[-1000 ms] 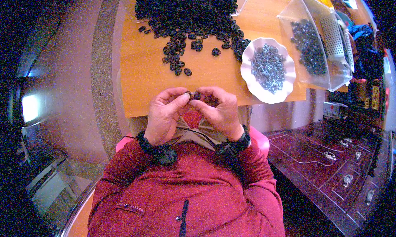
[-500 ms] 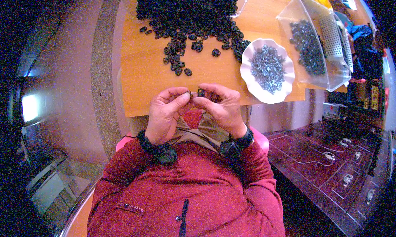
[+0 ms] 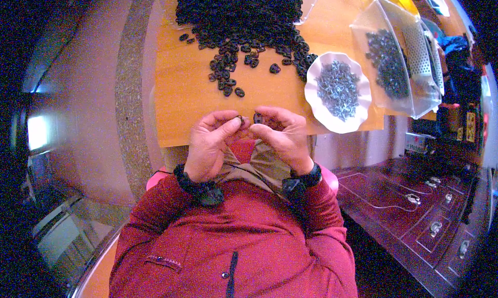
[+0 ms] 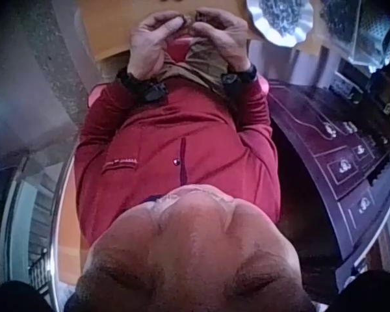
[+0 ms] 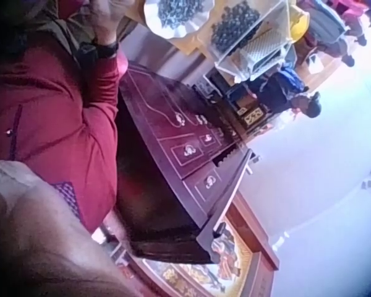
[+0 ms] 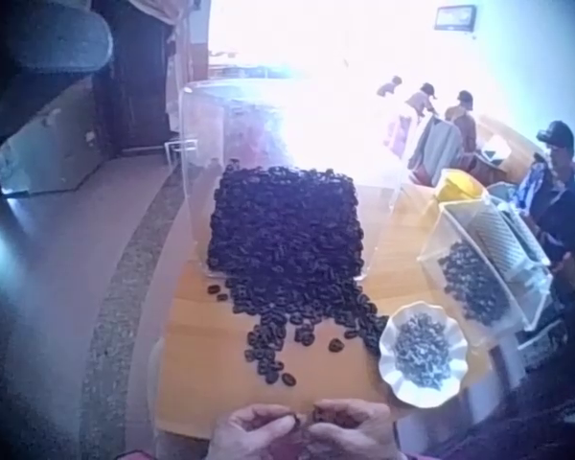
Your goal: The person picks up a black plastic toggle and a metal spring by hand, inserts the spring into the toggle, and then places the assembled piece into a white bowl.
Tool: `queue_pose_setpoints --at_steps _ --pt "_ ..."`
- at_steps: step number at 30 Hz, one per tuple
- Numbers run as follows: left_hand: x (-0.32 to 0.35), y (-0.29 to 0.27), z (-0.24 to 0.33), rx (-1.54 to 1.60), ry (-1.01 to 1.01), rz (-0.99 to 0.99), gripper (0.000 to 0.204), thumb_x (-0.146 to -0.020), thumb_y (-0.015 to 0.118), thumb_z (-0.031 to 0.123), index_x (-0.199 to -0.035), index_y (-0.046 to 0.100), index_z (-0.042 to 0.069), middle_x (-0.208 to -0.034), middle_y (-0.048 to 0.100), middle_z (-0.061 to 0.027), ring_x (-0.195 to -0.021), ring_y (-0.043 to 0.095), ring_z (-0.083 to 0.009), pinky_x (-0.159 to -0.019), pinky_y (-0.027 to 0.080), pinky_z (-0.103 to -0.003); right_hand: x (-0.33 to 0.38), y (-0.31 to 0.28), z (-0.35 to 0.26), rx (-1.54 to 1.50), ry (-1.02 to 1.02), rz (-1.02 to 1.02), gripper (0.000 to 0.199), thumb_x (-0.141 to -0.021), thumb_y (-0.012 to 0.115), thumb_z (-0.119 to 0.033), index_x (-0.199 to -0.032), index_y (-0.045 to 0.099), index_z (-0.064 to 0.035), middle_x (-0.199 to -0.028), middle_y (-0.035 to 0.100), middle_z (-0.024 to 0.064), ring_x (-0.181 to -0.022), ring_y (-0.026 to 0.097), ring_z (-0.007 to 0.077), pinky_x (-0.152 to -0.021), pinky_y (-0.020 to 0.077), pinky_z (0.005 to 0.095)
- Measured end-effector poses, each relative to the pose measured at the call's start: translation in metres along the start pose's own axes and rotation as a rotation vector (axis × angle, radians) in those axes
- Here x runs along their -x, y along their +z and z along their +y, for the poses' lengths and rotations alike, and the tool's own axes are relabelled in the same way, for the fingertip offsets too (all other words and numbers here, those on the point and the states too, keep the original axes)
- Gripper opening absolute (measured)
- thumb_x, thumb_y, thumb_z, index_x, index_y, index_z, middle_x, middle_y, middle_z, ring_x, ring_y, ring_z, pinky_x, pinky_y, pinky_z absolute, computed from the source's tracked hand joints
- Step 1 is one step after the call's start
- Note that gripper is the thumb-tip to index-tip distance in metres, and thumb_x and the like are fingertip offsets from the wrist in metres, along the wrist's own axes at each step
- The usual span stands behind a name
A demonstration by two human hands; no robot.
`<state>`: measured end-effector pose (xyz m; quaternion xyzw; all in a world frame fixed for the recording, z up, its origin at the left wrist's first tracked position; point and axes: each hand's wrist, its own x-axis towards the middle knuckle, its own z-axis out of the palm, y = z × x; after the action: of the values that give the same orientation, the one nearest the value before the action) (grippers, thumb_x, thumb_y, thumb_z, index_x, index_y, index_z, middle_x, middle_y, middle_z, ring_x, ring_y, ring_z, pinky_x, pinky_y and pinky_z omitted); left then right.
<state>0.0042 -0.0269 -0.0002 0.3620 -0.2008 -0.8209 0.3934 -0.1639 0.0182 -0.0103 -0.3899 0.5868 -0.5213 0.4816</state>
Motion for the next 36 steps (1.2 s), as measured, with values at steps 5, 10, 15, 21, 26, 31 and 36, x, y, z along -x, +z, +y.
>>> queue_pose_setpoints --at_steps 5,10,15,21,26,31,36 --pt "0.0008 -0.0009 0.0004 0.011 0.002 0.000 0.012 -0.088 0.061 0.001 -0.099 0.062 0.001 -0.096 0.068 -0.0136 -0.088 0.067 -0.0213 -0.080 0.055 -0.033 -0.0005 -0.0023 0.0007 -0.079 0.024 -0.036 0.029 -0.076 0.076 -0.002 -0.103 0.066 0.0020 -0.076 0.062 -0.0022 -0.065 0.056 0.0046 -0.057 0.0458 0.0187" --pt "0.0009 -0.0017 0.0001 0.020 0.005 -0.009 0.011 -0.088 0.061 0.002 -0.100 0.061 0.001 -0.096 0.068 -0.0135 -0.088 0.067 -0.0209 -0.081 0.055 -0.033 0.0010 0.0008 -0.0034 -0.157 0.051 -0.043 0.029 -0.078 0.074 -0.002 -0.106 0.065 0.0021 -0.082 0.065 0.0000 -0.069 0.058 0.0063 -0.062 0.0486 0.0196" --pt "0.0003 -0.0018 -0.0006 0.008 0.001 -0.007 0.011 -0.088 0.061 0.002 -0.099 0.062 0.001 -0.096 0.068 -0.0134 -0.089 0.067 -0.0208 -0.081 0.055 -0.033 0.0001 -0.0044 0.0019 -0.110 0.030 -0.043 0.028 -0.080 0.071 0.000 -0.106 0.064 0.0022 -0.085 0.067 0.0029 -0.075 0.063 0.0095 -0.068 0.0518 0.0220" --pt "0.0000 -0.0030 -0.0012 -0.023 0.000 0.001 0.011 -0.089 0.061 0.003 -0.100 0.062 0.001 -0.096 0.068 -0.0130 -0.088 0.067 -0.0204 -0.081 0.055 -0.033 -0.0009 -0.0015 -0.0049 -0.124 -0.005 -0.075 0.023 -0.082 0.064 0.007 -0.104 0.061 0.0049 -0.090 0.067 0.0112 -0.078 0.067 0.0176 -0.073 0.0572 0.0281" --pt "0.0002 -0.0034 -0.0009 -0.044 0.002 -0.001 0.012 -0.089 0.060 0.003 -0.100 0.062 0.001 -0.096 0.068 -0.0127 -0.088 0.067 -0.0204 -0.081 0.055 -0.033 -0.0015 -0.0001 -0.0060 -0.152 -0.034 -0.089 0.018 -0.082 0.064 0.007 -0.099 0.061 0.0044 -0.089 0.068 0.0131 -0.078 0.068 0.0185 -0.072 0.0570 0.0291" --pt "0.0012 -0.0021 -0.0001 -0.023 -0.014 0.027 0.012 -0.089 0.060 0.003 -0.101 0.062 0.001 -0.097 0.068 -0.0130 -0.090 0.067 -0.0208 -0.081 0.055 -0.032 0.0019 -0.0082 -0.0036 -0.135 0.036 -0.081 0.016 -0.083 0.063 0.006 -0.099 0.062 0.0043 -0.086 0.068 0.0150 -0.074 0.068 0.0202 -0.068 0.0577 0.0300" --pt "0.0010 -0.0023 0.0001 -0.014 -0.014 0.023 0.012 -0.089 0.060 0.002 -0.101 0.061 0.001 -0.097 0.068 -0.0133 -0.090 0.067 -0.0211 -0.081 0.055 -0.033 0.0014 -0.0063 -0.0027 -0.109 0.022 -0.073 0.015 -0.085 0.062 0.005 -0.100 0.061 0.0055 -0.085 0.068 0.0148 -0.075 0.069 0.0210 -0.068 0.0584 0.0309"
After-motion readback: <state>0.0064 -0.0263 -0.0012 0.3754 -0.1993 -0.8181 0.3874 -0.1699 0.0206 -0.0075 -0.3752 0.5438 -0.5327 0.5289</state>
